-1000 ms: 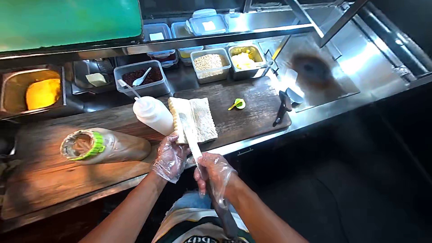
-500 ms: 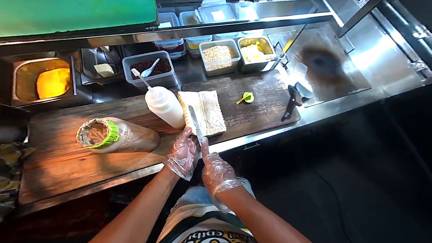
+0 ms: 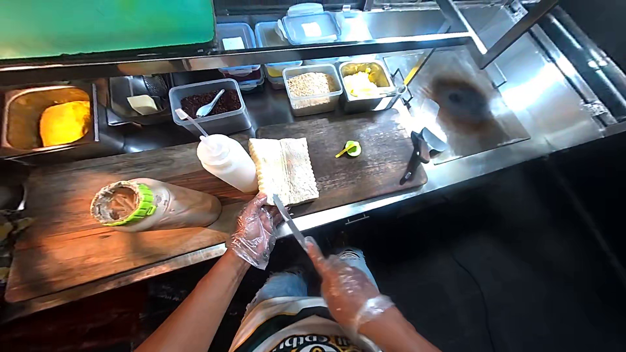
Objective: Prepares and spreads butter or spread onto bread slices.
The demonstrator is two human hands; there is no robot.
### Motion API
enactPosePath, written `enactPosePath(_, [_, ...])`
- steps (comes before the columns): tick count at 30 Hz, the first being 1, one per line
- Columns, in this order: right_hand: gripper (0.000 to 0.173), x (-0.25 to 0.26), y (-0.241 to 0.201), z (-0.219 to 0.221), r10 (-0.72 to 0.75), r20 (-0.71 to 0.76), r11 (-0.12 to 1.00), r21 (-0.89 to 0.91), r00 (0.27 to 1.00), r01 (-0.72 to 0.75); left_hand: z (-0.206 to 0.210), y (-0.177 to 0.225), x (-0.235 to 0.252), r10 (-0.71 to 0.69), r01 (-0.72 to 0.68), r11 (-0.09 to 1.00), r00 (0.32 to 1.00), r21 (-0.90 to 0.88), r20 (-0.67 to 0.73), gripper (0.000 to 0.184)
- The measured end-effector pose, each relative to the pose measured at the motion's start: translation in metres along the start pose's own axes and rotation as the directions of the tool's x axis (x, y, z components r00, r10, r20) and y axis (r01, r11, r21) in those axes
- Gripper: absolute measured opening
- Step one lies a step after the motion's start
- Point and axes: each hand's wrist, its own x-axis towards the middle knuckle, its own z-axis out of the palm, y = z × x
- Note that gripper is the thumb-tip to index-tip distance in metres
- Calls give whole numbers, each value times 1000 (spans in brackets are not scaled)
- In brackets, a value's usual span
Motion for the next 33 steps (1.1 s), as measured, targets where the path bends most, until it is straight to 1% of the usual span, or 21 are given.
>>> enactPosePath(2, [65,-1,47,-12,-166,-180,948,241,970,207,2,3,-1,5,-4,1000,1000,3,-25,30])
enactPosePath(3, [60,7,70,-19,-247,-267,844,414,932,342,3,5,0,-4,3,1000,999,-23,-37,33])
enactPosePath(4, [58,16,85,-28,-283,-280,691,603,917,398,5,6,2,-7,4,999,998,-49,-58,33])
enactPosePath(6, [61,38,98,-53,-281,-193,394,870,940,296,13,7,5,32,-37,998,993,-41,-117,32])
enactPosePath(7, [61,50,101,-67,-264,-175,321,911,948,258,20,7,8,105,-105,994,981,13,-161,31])
enactPosePath(8, [59,63,104,-79,-250,-183,294,921,951,255,28,7,10,208,-190,975,962,113,-175,29])
enactPosePath(9, [56,76,107,-91,-237,-205,291,918,950,270,38,8,9,338,-287,914,929,287,-148,29])
enactPosePath(10, [53,87,112,-100,-222,-233,293,910,947,292,48,10,6,460,-354,763,885,541,-71,32])
enactPosePath(11, [52,97,116,-109,-195,-258,294,905,946,308,60,13,3,530,-365,527,847,768,39,37])
enactPosePath(12, [51,106,120,-118,-160,-274,304,900,948,312,77,16,3,563,-320,258,816,912,128,42])
enactPosePath(14, [50,122,131,-134,-98,-283,381,875,954,298,111,12,17,567,-171,-152,792,974,227,52])
enactPosePath(17, [49,143,149,-157,-14,-258,566,794,966,220,139,-7,66,374,20,-477,909,879,182,81])
enactPosePath(19, [49,153,159,-164,66,-267,679,718,961,153,151,-15,78,231,99,-589,972,802,50,85])
enactPosePath(20, [49,158,164,-168,98,-275,723,680,956,122,159,-14,78,223,121,-600,975,791,20,84])
enactPosePath(23, [45,170,178,-175,187,-334,813,580,924,45,162,-21,78,294,141,-597,954,790,52,85])
enactPosePath(26, [46,171,175,-191,218,-363,896,442,906,-39,157,-19,85,251,146,-567,968,811,1,82])
enactPosePath(27, [48,172,175,-195,219,-360,916,396,907,-64,158,-15,82,269,134,-492,963,860,4,77])
enactPosePath(29, [52,176,177,-199,227,-347,941,320,910,-113,144,-9,71,453,124,-232,892,965,-6,64])
enactPosePath(30, [54,175,178,-200,233,-354,948,292,906,-130,136,-4,67,509,132,-105,858,986,-61,62])
enactPosePath(31, [56,170,178,-198,238,-378,956,253,894,-148,127,1,63,505,160,-6,852,987,-135,62])
enactPosePath(33, [60,153,173,-189,176,-501,984,101,847,-145,107,9,63,362,249,124,890,961,-277,68])
